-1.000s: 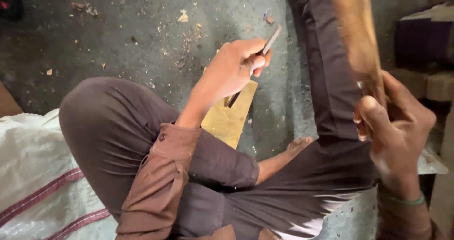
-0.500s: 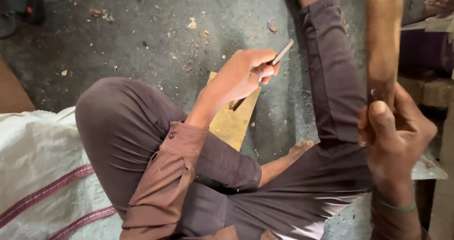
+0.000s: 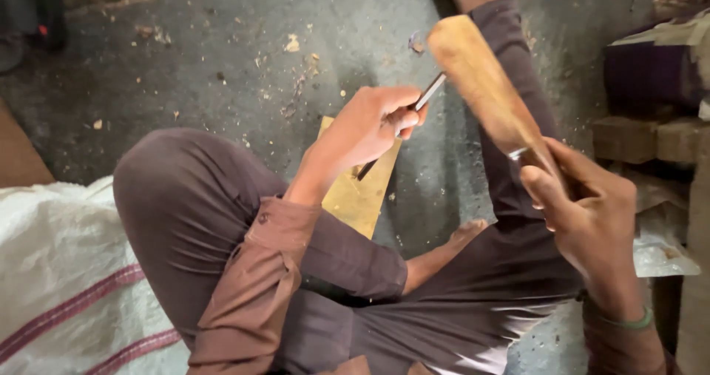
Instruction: Using a hammer and chisel to carve or shape a wooden block.
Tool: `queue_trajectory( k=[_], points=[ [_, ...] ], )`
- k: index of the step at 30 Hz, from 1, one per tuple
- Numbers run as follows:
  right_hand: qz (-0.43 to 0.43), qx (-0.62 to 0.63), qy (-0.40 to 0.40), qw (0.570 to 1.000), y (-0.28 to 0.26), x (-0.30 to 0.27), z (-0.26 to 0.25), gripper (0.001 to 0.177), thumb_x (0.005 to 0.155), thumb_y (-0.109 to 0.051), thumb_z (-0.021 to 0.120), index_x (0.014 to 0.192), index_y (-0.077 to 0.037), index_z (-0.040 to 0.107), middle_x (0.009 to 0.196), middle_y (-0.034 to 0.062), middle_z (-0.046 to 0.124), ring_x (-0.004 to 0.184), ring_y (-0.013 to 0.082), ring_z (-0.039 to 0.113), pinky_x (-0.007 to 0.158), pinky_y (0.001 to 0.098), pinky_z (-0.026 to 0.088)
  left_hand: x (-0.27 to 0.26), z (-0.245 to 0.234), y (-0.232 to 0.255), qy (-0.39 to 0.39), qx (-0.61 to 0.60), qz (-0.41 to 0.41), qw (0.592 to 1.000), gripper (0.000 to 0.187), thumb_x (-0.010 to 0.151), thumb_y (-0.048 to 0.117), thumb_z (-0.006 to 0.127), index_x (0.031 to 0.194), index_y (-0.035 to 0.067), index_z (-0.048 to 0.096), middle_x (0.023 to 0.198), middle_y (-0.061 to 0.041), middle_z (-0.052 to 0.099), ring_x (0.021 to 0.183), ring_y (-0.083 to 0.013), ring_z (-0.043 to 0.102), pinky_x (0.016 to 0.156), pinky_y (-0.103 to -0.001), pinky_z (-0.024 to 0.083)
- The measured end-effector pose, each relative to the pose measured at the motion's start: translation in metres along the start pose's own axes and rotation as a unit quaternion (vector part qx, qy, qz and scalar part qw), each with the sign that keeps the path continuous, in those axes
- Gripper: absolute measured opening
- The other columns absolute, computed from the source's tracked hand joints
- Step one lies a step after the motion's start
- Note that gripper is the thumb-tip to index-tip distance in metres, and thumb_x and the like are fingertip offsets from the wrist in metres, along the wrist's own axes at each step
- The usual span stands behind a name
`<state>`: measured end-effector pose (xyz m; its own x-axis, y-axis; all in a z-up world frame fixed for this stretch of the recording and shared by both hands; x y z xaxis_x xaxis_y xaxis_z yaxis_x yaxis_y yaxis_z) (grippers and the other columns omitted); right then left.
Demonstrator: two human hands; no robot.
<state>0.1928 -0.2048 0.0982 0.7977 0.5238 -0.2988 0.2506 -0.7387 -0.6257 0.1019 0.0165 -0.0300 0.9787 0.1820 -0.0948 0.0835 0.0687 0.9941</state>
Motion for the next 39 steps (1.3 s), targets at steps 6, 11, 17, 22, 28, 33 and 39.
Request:
queue_trajectory(
  k=[6, 11, 17, 22, 28, 33, 39],
  points=[
    [0.052, 0.234, 0.074, 0.968, 0.032, -0.021, -0.006, 0.038, 0.105, -0.030, 0.065, 0.122, 0.004, 0.064, 0.076, 0.0063, 0.060, 0.053, 0.0083, 0.049, 0.047, 0.0219, 0.037, -0.005, -0.005, -0.005, 0.012, -0.052, -0.056, 0.997, 0.008, 0.098, 0.002, 0.056, 0.091, 0.005, 0.059, 0.072, 0.000, 0.055, 0.066, -0.0110, 0.048, 0.058, -0.030, 0.041],
    [0.079, 0.401, 0.082, 0.909, 0.114, -0.091, -0.005, 0.034, 0.099, -0.024, 0.071, 0.113, 0.002, 0.055, 0.073, 0.0084, 0.058, 0.060, 0.0133, 0.052, 0.050, 0.0250, 0.042, -0.007, -0.017, 0.024, 0.043, -0.072, 0.014, 0.996, 0.006, 0.100, -0.001, 0.056, 0.096, 0.003, 0.059, 0.077, -0.002, 0.054, 0.072, -0.0103, 0.050, 0.066, -0.030, 0.041],
    [0.129, 0.442, 0.059, 0.886, 0.147, -0.181, 0.017, 0.042, 0.080, -0.003, 0.071, 0.114, -0.001, 0.047, 0.078, 0.0117, 0.055, 0.066, 0.0203, 0.059, 0.060, 0.0356, 0.051, -0.032, -0.005, 0.038, 0.033, -0.083, 0.028, 0.996, 0.002, 0.100, 0.000, 0.060, 0.098, 0.001, 0.060, 0.083, 0.000, 0.059, 0.078, -0.0079, 0.058, 0.071, -0.028, 0.048],
    [0.179, 0.469, 0.096, 0.860, 0.170, -0.203, 0.035, 0.031, 0.083, -0.001, 0.062, 0.111, 0.000, 0.049, 0.075, 0.0118, 0.054, 0.057, 0.0180, 0.052, 0.054, 0.0337, 0.046, -0.046, 0.008, 0.015, 0.039, -0.093, 0.070, 0.992, 0.012, 0.109, 0.009, 0.057, 0.101, 0.001, 0.061, 0.089, 0.002, 0.058, 0.081, -0.0067, 0.055, 0.074, -0.026, 0.046],
    [0.130, 0.517, 0.110, 0.839, 0.151, -0.191, 0.032, 0.025, 0.090, -0.003, 0.061, 0.112, 0.000, 0.049, 0.075, 0.0098, 0.053, 0.059, 0.0167, 0.052, 0.056, 0.0321, 0.046, -0.049, -0.009, 0.017, 0.158, -0.177, 0.114, 0.965, 0.021, 0.109, 0.024, 0.063, 0.102, 0.005, 0.061, 0.089, 0.006, 0.054, 0.075, -0.0036, 0.040, 0.065, -0.022, 0.034],
    [0.142, 0.504, 0.105, 0.845, 0.158, -0.190, 0.035, 0.024, 0.089, -0.003, 0.062, 0.110, 0.000, 0.051, 0.074, 0.0098, 0.054, 0.057, 0.0168, 0.052, 0.054, 0.0327, 0.047, -0.054, -0.008, 0.056, 0.197, 0.134, 0.130, 0.963, 0.025, 0.099, 0.025, 0.076, 0.092, 0.003, 0.066, 0.067, 0.002, 0.043, 0.062, -0.0051, 0.038, 0.055, -0.026, 0.033],
    [0.131, 0.525, 0.118, 0.832, 0.157, -0.188, 0.036, 0.025, 0.091, -0.004, 0.062, 0.113, 0.001, 0.051, 0.074, 0.0083, 0.052, 0.058, 0.0163, 0.052, 0.054, 0.0315, 0.046, -0.048, 0.006, 0.047, 0.142, 0.119, 0.073, 0.980, 0.028, 0.099, 0.024, 0.077, 0.086, 0.003, 0.065, 0.063, -0.003, 0.045, 0.060, -0.0119, 0.041, 0.054, -0.033, 0.035]
  ],
)
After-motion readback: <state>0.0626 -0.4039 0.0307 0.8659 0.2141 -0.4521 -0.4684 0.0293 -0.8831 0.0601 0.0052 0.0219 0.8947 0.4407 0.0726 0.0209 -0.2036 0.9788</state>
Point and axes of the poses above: each hand's wrist, its own x-axis towards the middle knuckle, its own z-axis out of the palm, y = z × x, the point moved 6 cm from there along x, towards the middle knuckle
